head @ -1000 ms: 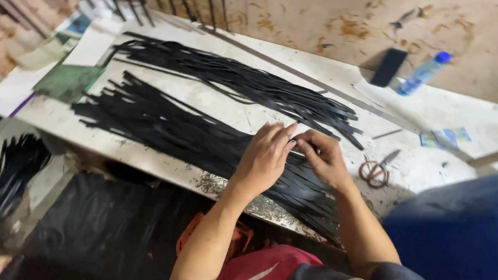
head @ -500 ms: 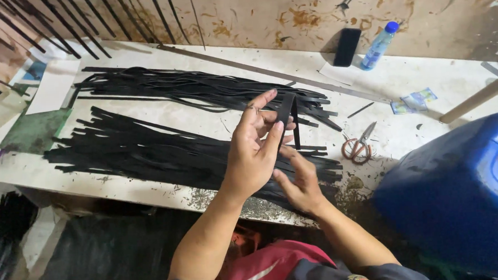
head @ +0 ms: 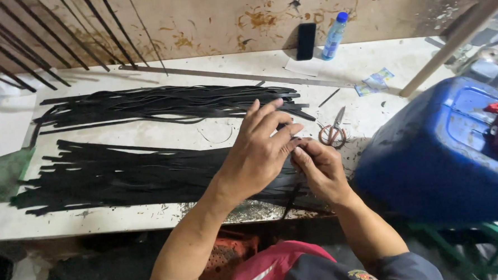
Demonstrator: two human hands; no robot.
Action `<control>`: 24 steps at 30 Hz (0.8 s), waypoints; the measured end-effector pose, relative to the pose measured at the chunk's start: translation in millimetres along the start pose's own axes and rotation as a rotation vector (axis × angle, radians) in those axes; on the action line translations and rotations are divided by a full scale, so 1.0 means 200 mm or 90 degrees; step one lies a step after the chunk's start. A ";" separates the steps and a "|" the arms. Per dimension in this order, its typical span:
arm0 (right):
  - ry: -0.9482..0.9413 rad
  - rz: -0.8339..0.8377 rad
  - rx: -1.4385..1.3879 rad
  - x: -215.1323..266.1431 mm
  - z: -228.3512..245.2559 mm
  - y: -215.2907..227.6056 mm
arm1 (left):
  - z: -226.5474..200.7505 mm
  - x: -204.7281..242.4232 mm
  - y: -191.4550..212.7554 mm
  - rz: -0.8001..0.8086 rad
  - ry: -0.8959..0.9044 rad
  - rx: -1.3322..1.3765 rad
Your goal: The person picks up black rubber strips from a table, runs them through a small manual device on a blue container, and then hangs the processed strips on a wall rack using clothespins. The person repeats this process for multiple strips.
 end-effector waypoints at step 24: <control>-0.094 -0.150 0.242 0.40 0.41 0.36 | -0.12 -0.22 -0.06 0.328 -0.199 0.340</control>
Point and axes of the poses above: each hand's wrist, its own x-axis away from the middle knuckle, its own y-axis out of the back of the hand, z = x × y, the point moved 2 cm from there along -x, towards the middle knuckle, and after that the axes turned 2 degrees about -x, right-handed, at the moved point
